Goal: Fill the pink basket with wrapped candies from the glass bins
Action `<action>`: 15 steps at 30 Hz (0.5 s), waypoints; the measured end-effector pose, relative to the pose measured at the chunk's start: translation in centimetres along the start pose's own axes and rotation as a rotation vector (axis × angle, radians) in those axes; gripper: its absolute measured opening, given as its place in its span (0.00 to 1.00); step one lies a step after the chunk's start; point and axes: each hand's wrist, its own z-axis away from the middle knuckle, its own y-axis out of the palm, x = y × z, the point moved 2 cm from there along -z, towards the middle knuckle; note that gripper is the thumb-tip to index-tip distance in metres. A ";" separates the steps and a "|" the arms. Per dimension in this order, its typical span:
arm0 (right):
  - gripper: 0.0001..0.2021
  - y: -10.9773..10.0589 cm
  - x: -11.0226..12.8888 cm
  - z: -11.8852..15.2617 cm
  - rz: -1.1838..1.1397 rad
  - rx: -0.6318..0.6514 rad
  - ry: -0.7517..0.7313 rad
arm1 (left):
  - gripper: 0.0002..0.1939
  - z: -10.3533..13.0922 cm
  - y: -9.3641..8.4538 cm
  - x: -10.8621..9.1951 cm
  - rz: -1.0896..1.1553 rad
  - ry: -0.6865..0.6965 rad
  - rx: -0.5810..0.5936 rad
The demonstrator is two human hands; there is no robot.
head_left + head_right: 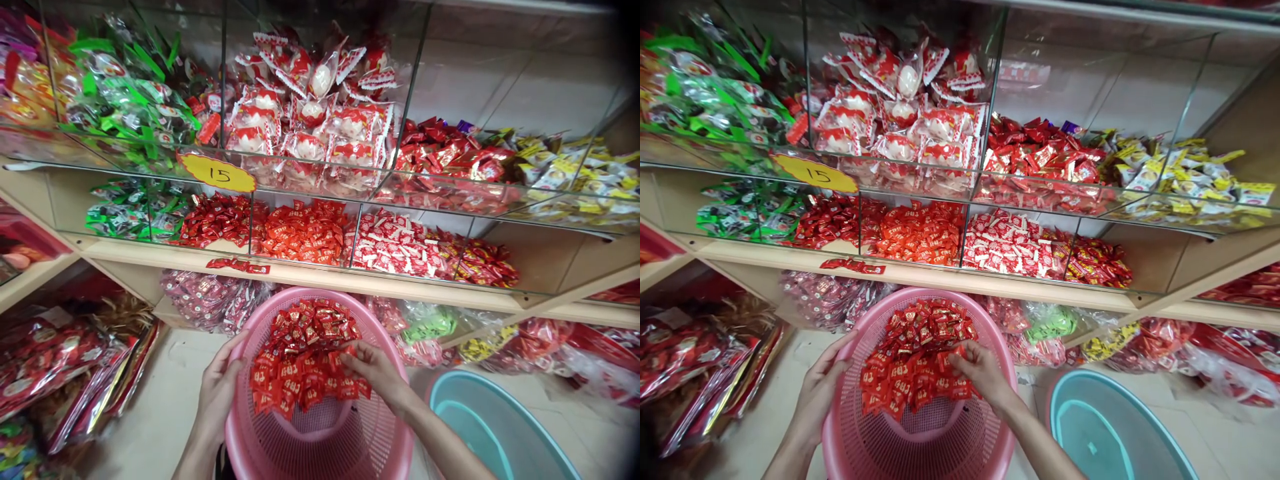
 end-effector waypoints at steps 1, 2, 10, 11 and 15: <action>0.19 0.3 0.2 -0.2 0.033 0.006 -0.026 | 0.25 0.0 0.0 0.0 -0.005 0.001 0.001; 0.18 0.7 0.4 -0.4 0.068 0.019 -0.053 | 0.25 0.0 0.0 0.0 -0.010 0.002 0.002; 0.13 7.0 2.3 -3.4 0.223 0.101 -0.240 | 0.27 0.0 -0.2 0.4 -0.004 0.006 0.014; 0.12 7.7 2.2 -3.6 0.238 0.124 -0.241 | 0.27 0.0 -0.3 0.4 -0.002 0.007 0.015; 0.08 8.8 1.7 -3.4 0.370 0.147 -0.242 | 0.26 0.0 -0.2 0.3 -0.002 0.026 0.010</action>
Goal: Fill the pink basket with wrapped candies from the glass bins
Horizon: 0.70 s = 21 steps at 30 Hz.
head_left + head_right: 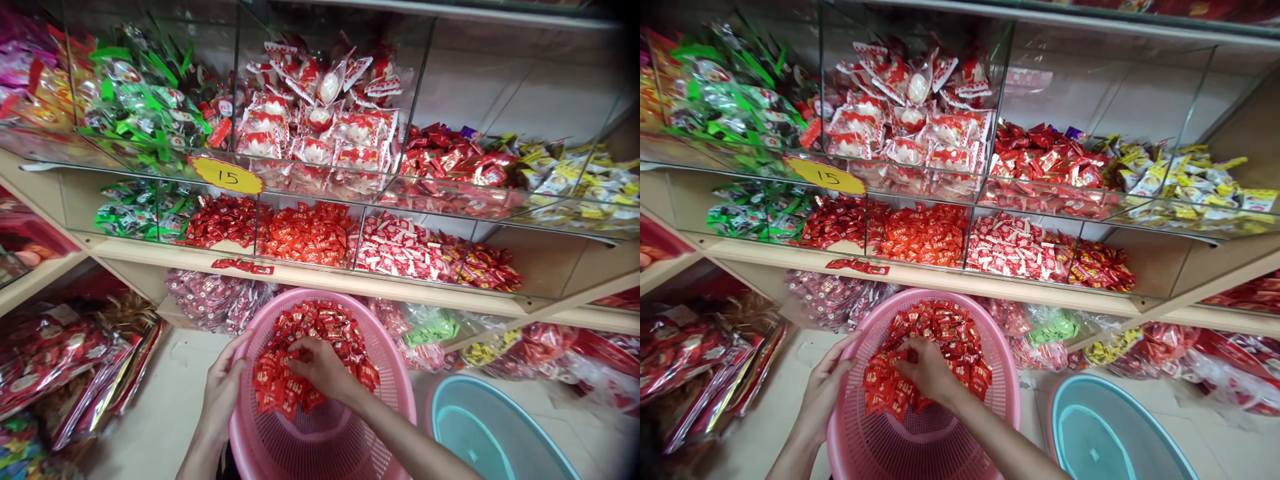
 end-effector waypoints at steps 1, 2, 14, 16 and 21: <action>0.08 0.1 0.0 0.2 0.033 -0.003 0.005 | 0.26 0.0 0.0 0.0 -0.003 0.009 -0.001; 0.08 0.1 0.0 0.5 0.058 -0.006 0.010 | 0.26 -0.1 0.0 0.0 -0.003 0.015 -0.003; 0.10 2.9 -2.0 0.5 -0.313 -0.015 0.237 | 0.26 -0.1 -0.2 0.4 0.010 0.005 -0.001; 0.10 3.3 -2.3 0.5 -0.337 -0.010 0.233 | 0.26 -0.1 -0.2 0.4 0.015 0.002 0.002; 0.08 4.2 -2.5 0.2 -0.347 -0.025 0.265 | 0.25 -0.2 -0.2 0.2 0.000 0.030 0.008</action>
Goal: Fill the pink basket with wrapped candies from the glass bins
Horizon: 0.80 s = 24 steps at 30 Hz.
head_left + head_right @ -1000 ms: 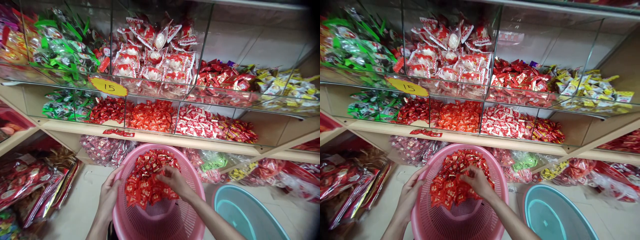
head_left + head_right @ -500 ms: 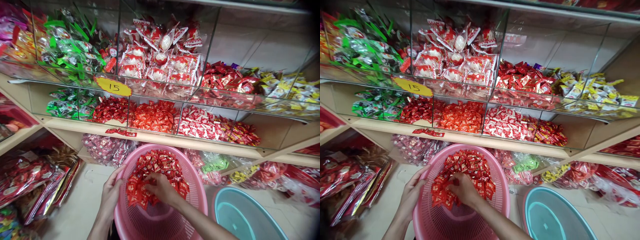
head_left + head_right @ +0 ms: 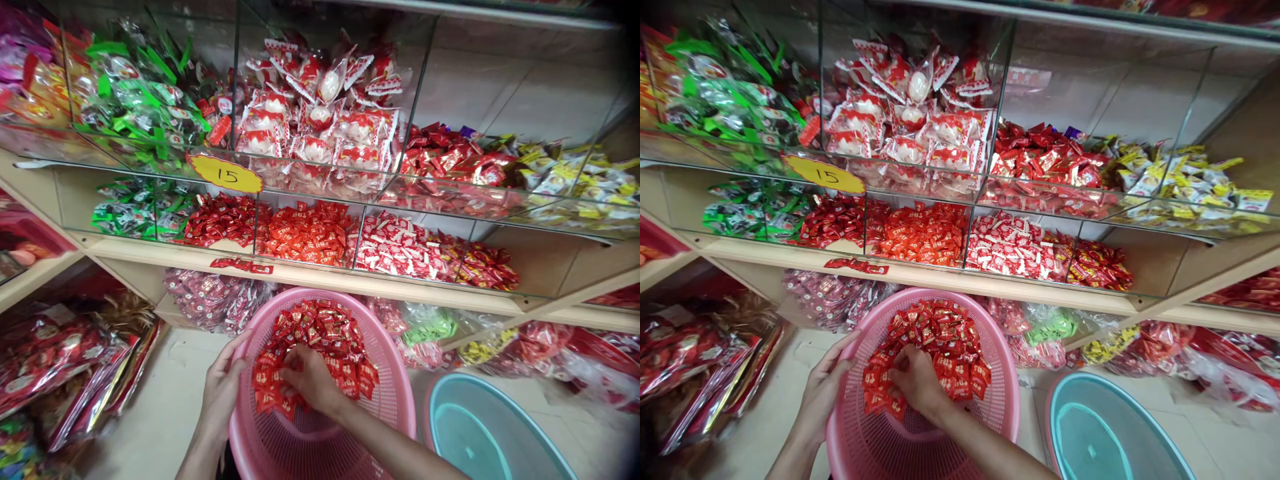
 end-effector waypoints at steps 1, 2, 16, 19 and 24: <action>0.07 0.2 0.1 -0.1 -0.002 -0.003 0.005 | 0.25 0.0 0.0 0.0 -0.007 0.007 -0.002; 0.07 0.3 0.1 -0.1 0.006 -0.009 0.002 | 0.25 0.0 0.0 -0.1 -0.012 0.012 -0.004; 0.05 -2.4 6.1 2.0 0.675 -0.228 -0.401 | 0.25 -0.2 -0.1 0.2 0.002 0.015 -0.011; 0.05 -4.2 9.9 1.0 0.726 -0.271 -0.553 | 0.24 -0.4 -0.3 0.4 -0.001 0.029 -0.015; 0.08 -7.1 17.5 -3.2 0.857 -0.338 -0.804 | 0.24 -0.6 -0.5 0.8 -0.019 0.043 -0.006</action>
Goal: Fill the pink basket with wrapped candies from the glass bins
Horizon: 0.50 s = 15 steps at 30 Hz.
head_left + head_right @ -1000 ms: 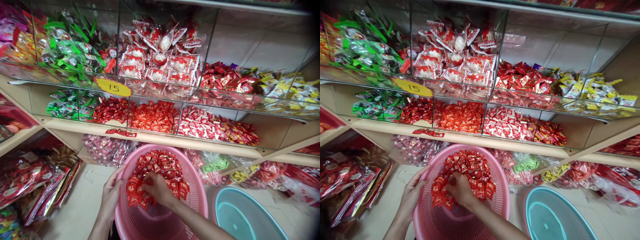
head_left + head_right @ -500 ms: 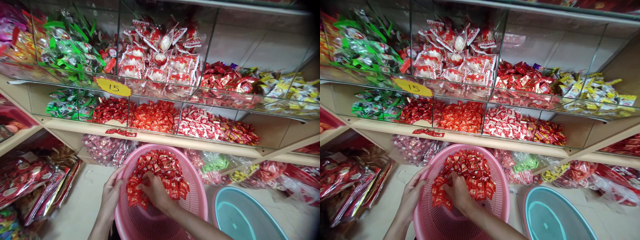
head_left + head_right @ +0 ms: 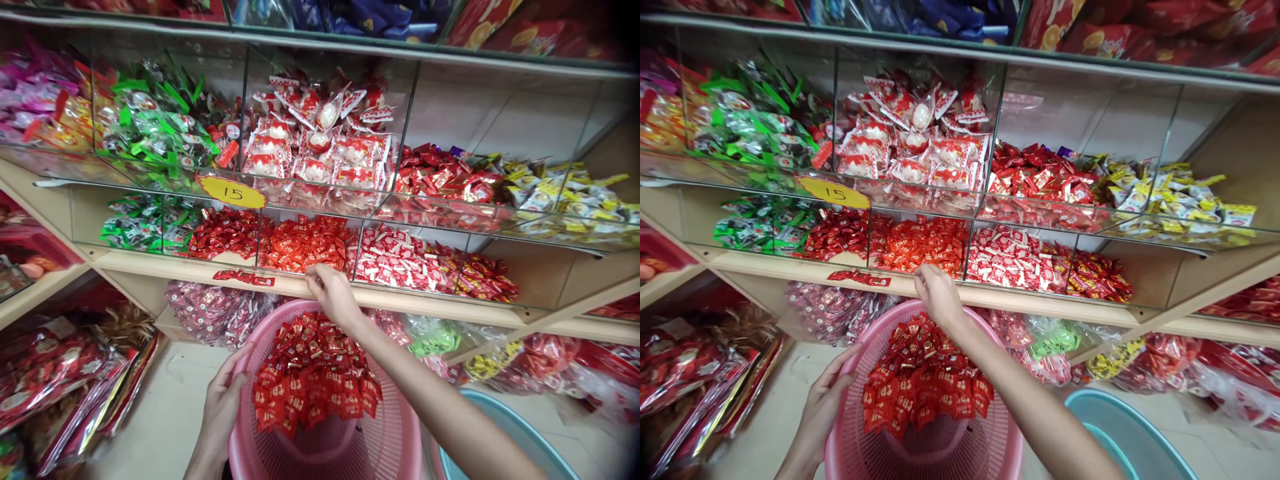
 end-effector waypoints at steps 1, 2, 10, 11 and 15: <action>0.09 -0.3 -0.3 -1.7 0.061 0.004 -0.032 | 0.24 0.0 0.0 0.1 -0.004 -0.001 0.004; 0.10 -0.3 -0.6 -3.3 0.129 0.036 -0.066 | 0.24 0.0 -0.1 0.1 -0.007 -0.001 0.007; 0.14 2.8 0.3 -10.0 0.569 0.485 -0.289 | 0.23 0.1 -0.2 -0.3 -0.017 0.002 0.009; 0.14 3.0 0.5 -10.2 0.585 0.491 -0.280 | 0.23 0.1 -0.2 -0.4 -0.017 0.003 0.007; 0.10 3.4 0.5 -10.4 0.592 0.477 -0.260 | 0.24 0.1 -0.1 -0.5 0.002 -0.017 0.004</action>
